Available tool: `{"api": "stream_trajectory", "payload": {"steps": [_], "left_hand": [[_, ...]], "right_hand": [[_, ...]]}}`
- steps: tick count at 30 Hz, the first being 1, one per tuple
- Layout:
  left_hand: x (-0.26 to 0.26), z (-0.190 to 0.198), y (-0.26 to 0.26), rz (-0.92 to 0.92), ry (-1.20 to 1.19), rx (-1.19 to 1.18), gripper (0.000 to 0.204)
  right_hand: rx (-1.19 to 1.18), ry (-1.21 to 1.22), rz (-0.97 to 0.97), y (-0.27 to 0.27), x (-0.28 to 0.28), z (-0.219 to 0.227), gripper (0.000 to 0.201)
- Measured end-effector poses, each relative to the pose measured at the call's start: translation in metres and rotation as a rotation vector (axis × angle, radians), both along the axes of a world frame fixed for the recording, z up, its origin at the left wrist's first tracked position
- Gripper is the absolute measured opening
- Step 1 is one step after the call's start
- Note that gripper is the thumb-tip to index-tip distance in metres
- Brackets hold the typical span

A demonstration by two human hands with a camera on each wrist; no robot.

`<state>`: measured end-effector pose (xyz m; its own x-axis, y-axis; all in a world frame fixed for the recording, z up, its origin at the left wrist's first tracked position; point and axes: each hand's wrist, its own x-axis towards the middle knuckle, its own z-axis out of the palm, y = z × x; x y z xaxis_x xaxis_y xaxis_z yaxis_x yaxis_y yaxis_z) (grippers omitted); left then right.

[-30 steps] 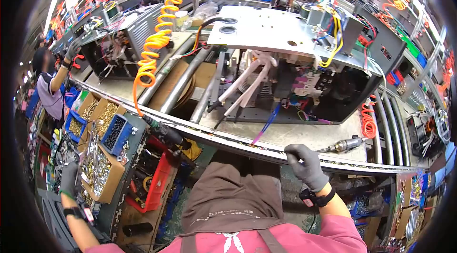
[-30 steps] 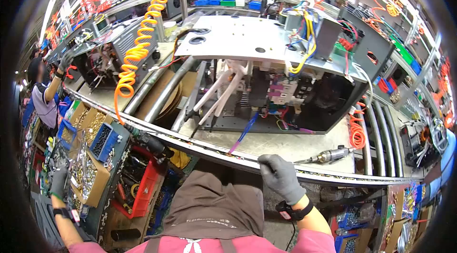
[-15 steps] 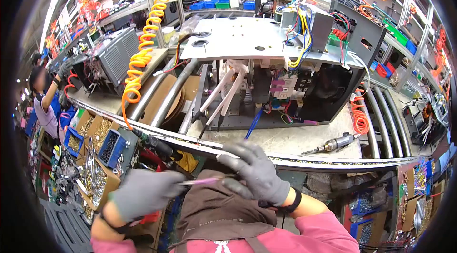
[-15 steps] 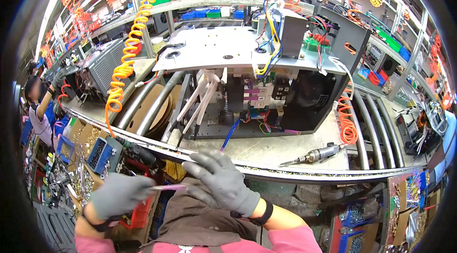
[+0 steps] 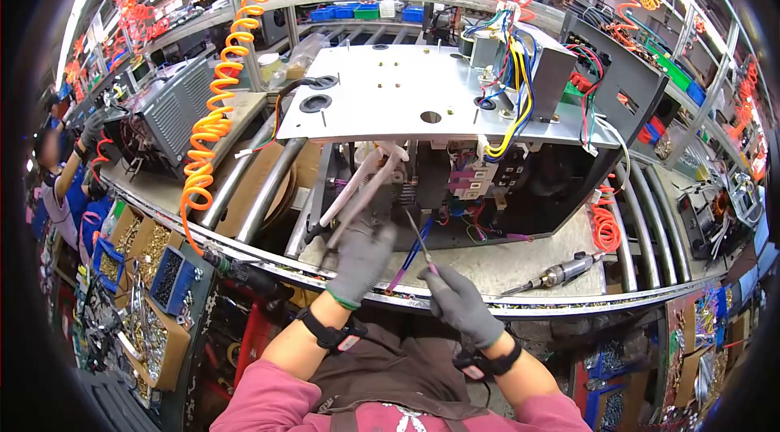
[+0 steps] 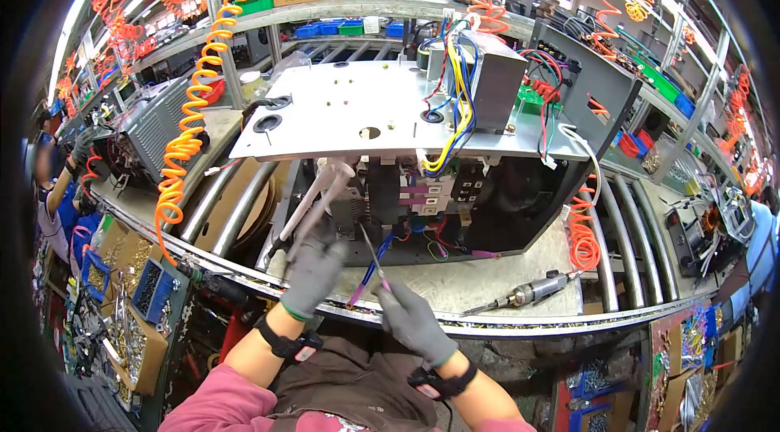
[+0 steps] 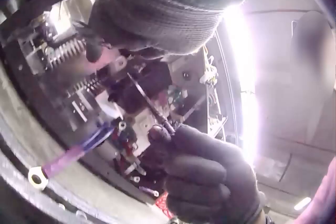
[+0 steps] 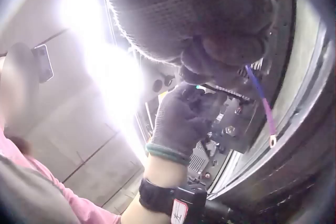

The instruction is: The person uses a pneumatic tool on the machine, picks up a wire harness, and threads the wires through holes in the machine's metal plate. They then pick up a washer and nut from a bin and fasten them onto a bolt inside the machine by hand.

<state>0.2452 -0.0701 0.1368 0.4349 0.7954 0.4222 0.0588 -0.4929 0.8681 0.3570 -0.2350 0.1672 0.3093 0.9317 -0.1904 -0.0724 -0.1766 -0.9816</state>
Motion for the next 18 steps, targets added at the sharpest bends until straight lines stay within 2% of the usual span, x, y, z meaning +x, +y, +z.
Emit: {"api": "stream_trajectory", "payload": {"steps": [1, 3, 4, 7, 12, 14, 15, 17, 18], "left_hand": [[-0.008, 0.021, 0.0, 0.023, 0.018, -0.125, 0.041], [-0.005, 0.027, 0.019, 0.019, -0.273, -0.024, 0.036], [-0.011, 0.048, 0.016, -0.04, -0.249, -0.247, 0.036], [-0.012, 0.046, 0.026, -0.108, -0.268, -0.304, 0.036], [-0.01, 0.023, 0.043, -0.162, -0.309, -0.221, 0.037], [-0.008, 0.011, 0.052, -0.144, -0.152, -0.228, 0.041], [-0.006, 0.013, 0.05, -0.154, -0.157, -0.23, 0.041], [-0.002, 0.021, 0.044, -0.049, -0.045, -0.048, 0.038], [0.006, 0.017, 0.051, -0.046, -0.032, -0.012, 0.039]], "right_hand": [[0.035, 0.02, 0.01, 0.012, -0.003, 0.001, 0.024], [0.059, 0.043, -0.015, 0.032, -0.008, -0.002, 0.026], [0.088, 0.062, -0.033, 0.04, -0.012, -0.004, 0.027], [0.114, 0.096, -0.15, 0.054, -0.026, 0.003, 0.028], [0.093, 0.076, -0.198, 0.061, -0.041, 0.0, 0.028], [0.104, 0.069, -0.197, 0.063, -0.043, -0.001, 0.029], [0.092, 0.056, -0.218, 0.067, -0.044, 0.0, 0.029], [0.085, 0.039, -0.246, 0.076, -0.043, 0.006, 0.03], [0.06, 0.176, -0.236, 0.081, -0.041, 0.011, 0.029]]}}
